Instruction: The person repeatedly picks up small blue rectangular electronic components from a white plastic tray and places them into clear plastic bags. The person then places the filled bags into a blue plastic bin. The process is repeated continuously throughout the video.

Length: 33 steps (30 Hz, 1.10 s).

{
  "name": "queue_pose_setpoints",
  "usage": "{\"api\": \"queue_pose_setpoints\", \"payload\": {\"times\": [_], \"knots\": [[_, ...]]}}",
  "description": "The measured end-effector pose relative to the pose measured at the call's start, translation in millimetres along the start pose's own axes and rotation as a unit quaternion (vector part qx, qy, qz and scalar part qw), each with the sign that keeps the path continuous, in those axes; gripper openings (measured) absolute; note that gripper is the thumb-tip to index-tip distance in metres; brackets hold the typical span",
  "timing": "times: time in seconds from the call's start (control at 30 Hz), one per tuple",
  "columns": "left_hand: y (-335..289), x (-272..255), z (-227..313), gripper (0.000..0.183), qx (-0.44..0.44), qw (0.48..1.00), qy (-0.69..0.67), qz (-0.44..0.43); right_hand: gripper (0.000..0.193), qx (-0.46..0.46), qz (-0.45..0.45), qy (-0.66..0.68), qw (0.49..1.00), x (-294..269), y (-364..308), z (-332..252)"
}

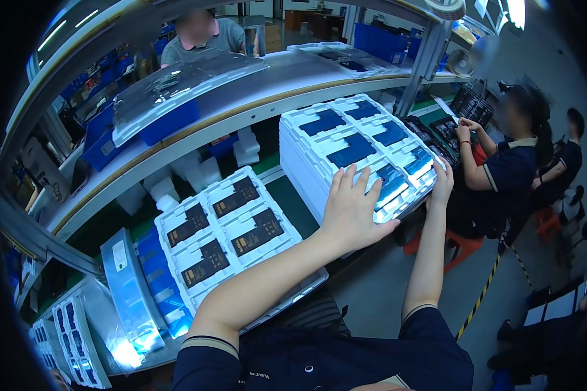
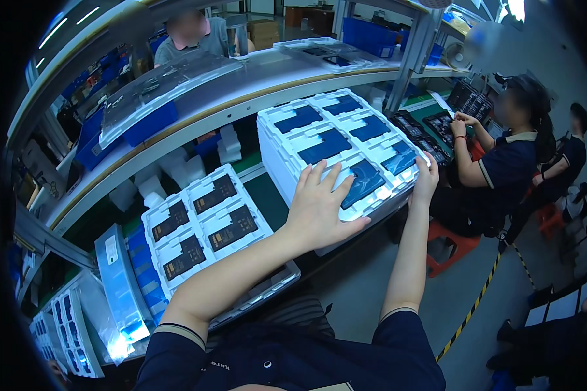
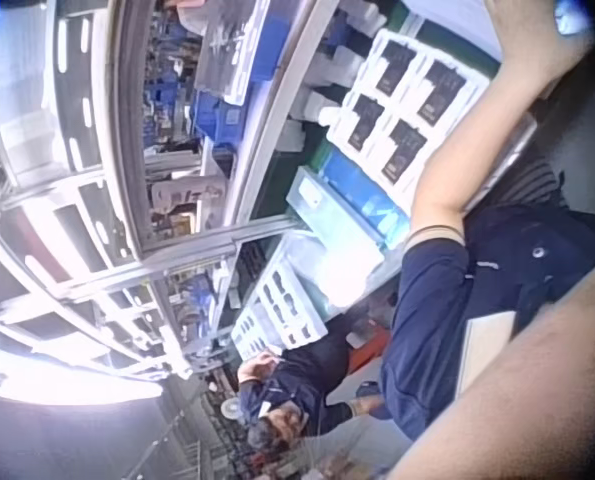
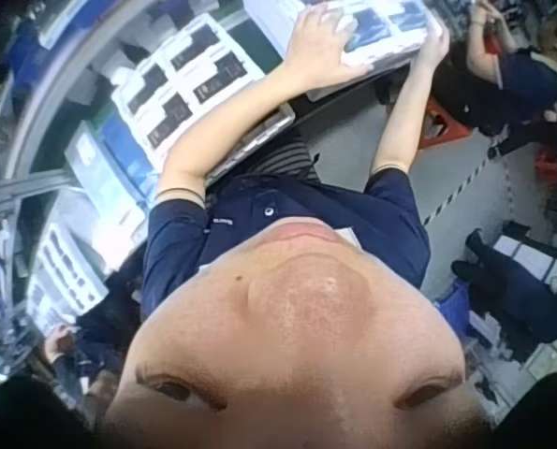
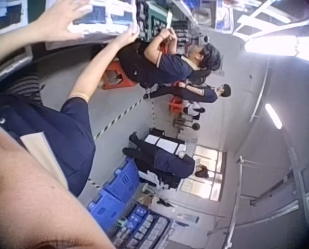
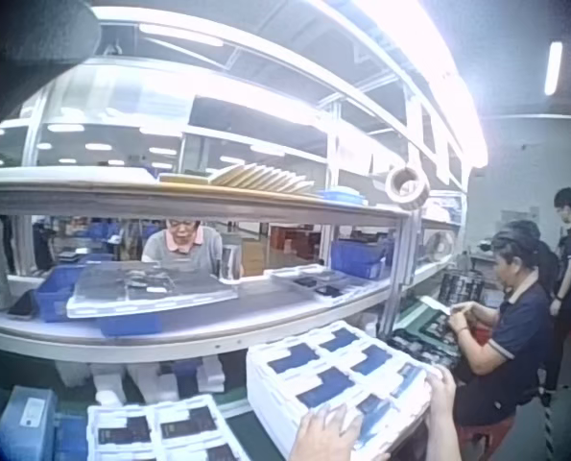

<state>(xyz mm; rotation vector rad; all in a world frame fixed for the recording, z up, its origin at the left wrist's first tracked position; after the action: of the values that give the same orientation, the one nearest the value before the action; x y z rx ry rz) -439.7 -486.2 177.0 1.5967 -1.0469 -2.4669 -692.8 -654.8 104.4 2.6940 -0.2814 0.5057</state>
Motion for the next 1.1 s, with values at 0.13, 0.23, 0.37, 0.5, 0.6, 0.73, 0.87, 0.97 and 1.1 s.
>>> {"api": "queue_pose_setpoints", "payload": {"times": [0.13, 0.23, 0.37, 0.5, 0.6, 0.73, 0.87, 0.97, 1.1], "knots": [[-6, -6, -1, 0.071, 0.007, 1.000, -0.005, -0.006, 0.030, -0.008, 0.005, -0.026, 1.000, -1, -9, -2], [-4, -4, -4, 0.072, 0.008, 1.000, -0.006, -0.006, 0.030, -0.023, 0.013, -0.025, 0.999, -5, -3, 3], [1, -1, -3, 0.073, 0.008, 1.000, -0.006, -0.009, 0.031, -0.032, 0.006, -0.013, 0.999, -13, 11, 10], [-1, 0, -6, 0.077, 0.028, 0.999, -0.003, -0.019, 0.032, -0.021, 0.005, -0.021, 1.000, -11, 6, 5], [-5, -3, -6, 0.082, 0.047, 0.998, 0.000, -0.036, 0.031, -0.018, 0.012, -0.049, 0.999, -7, -1, 3], [-17, -13, -12, 0.085, 0.110, 0.993, -0.032, -0.003, 0.028, -0.074, 0.026, 0.005, 0.997, -13, 6, 12], [-32, -10, -97, 0.069, 0.010, 0.982, -0.097, 0.162, 0.027, -0.087, 0.035, 0.017, 0.995, -8, 2, 14], [-21, 13, -211, 0.061, -0.249, 0.877, -0.332, 0.242, 0.025, -0.101, 0.045, 0.018, 0.994, -6, 1, 12], [12, 32, -249, 0.067, -0.286, 0.802, -0.500, 0.158, 0.023, -0.114, 0.056, 0.004, 0.992, -13, -2, 8]]}}
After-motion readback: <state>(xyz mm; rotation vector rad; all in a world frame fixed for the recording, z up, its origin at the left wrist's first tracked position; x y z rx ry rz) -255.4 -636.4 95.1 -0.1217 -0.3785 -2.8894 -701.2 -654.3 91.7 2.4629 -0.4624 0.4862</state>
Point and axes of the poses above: each hand's wrist, its own y-axis towards the middle knuckle, its own x-axis out of the palm, z = x × y, the point moved 7 cm from there along y, towards the middle knuckle, and after that the axes turned 9 degrees about -z, right-handed, at the moved point
